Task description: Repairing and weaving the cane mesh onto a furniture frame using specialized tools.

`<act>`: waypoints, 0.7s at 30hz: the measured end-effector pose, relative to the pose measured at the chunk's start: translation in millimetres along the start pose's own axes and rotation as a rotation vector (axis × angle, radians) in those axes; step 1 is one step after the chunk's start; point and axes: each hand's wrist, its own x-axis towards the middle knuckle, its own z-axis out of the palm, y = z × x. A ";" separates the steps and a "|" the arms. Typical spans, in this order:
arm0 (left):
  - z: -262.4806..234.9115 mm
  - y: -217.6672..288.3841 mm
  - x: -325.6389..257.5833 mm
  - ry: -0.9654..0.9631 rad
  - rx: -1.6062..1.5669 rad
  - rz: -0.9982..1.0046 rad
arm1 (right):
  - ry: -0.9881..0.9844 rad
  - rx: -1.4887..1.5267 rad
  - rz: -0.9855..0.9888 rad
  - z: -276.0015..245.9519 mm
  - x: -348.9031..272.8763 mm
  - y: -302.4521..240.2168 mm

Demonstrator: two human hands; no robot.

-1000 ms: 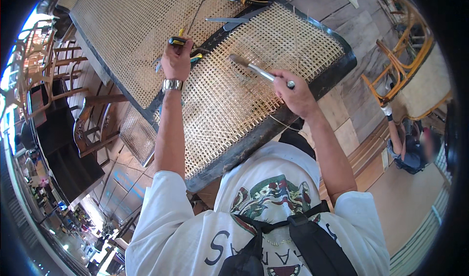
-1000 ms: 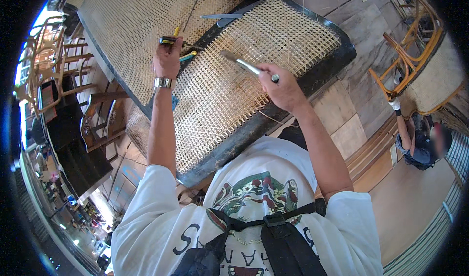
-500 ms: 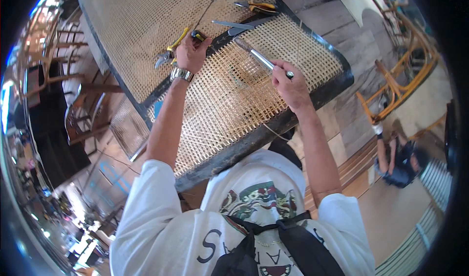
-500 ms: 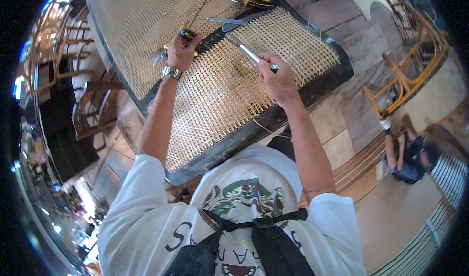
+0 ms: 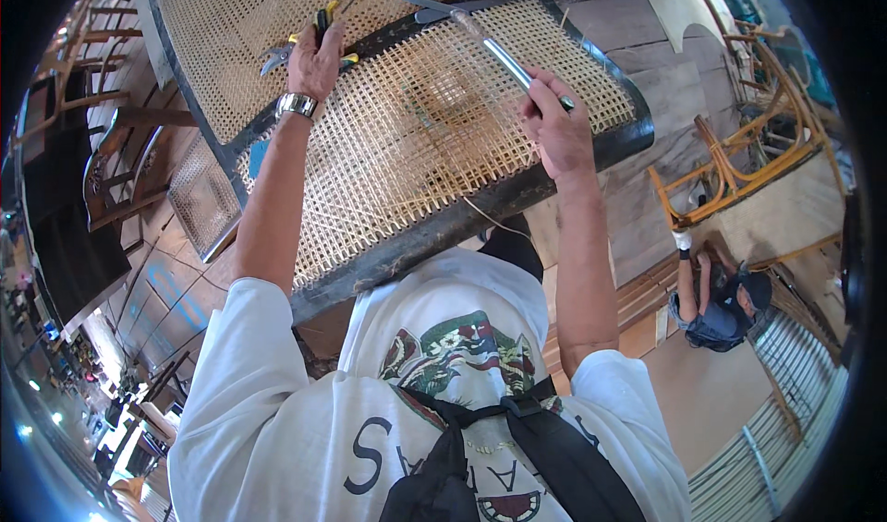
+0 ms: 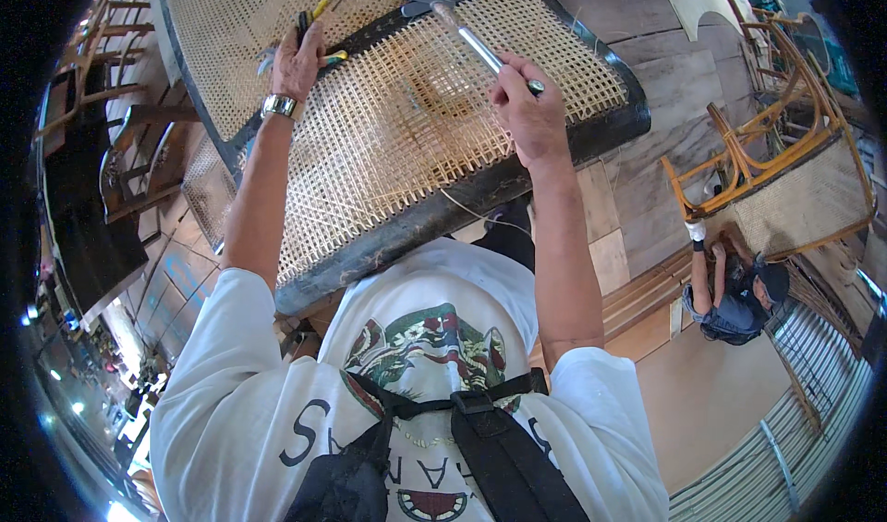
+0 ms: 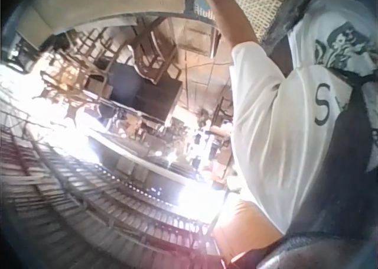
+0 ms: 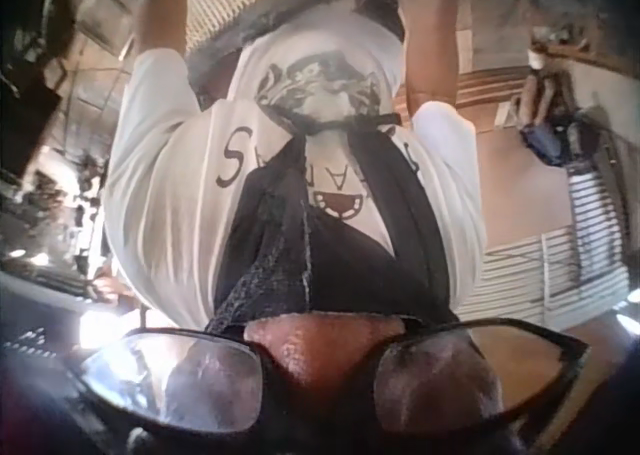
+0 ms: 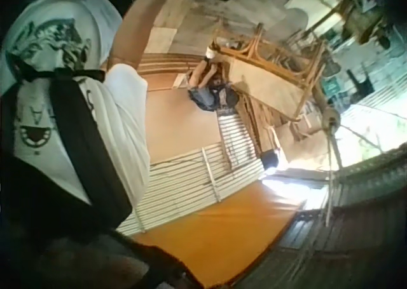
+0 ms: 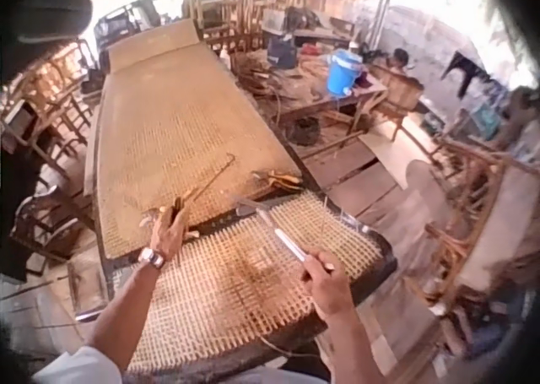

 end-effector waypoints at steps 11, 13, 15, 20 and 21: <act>30.8 10.5 -58.5 -0.429 0.599 0.067 | -0.092 -0.057 0.073 -12.1 1.4 -4.3; 36.0 64.9 -92.6 -0.623 0.497 0.012 | -0.132 -0.070 0.092 -17.8 2.6 -7.8; 28.7 91.8 -113.2 -0.734 0.388 0.120 | -0.153 -0.064 0.086 -22.5 5.7 -6.6; -6.2 68.8 -52.0 -0.099 -0.130 0.062 | -0.155 -0.119 0.103 -16.3 14.9 -1.9; -10.7 56.1 -32.0 0.064 -0.020 0.028 | -0.155 -0.122 0.105 -14.9 17.0 1.4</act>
